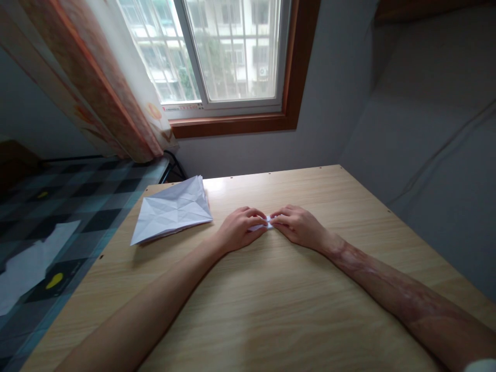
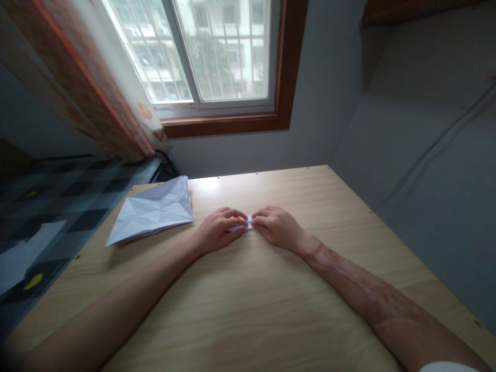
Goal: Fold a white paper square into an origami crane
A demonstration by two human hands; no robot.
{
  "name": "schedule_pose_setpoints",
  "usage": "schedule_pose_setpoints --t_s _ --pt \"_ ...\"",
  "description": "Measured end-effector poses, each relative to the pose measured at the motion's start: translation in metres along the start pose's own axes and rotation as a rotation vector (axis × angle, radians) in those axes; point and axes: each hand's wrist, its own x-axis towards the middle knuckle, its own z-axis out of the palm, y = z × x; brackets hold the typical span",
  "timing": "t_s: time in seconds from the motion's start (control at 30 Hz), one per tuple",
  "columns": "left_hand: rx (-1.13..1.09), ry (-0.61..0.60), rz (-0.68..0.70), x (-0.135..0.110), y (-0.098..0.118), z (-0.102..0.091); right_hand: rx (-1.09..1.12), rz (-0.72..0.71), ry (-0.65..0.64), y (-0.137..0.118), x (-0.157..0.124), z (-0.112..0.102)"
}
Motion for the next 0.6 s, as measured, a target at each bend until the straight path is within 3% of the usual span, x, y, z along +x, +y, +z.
schedule_pose_setpoints --t_s 0.6 --pt "-0.043 -0.023 0.025 0.0001 0.0024 -0.0017 -0.016 -0.008 0.007 -0.0026 0.0024 0.0003"
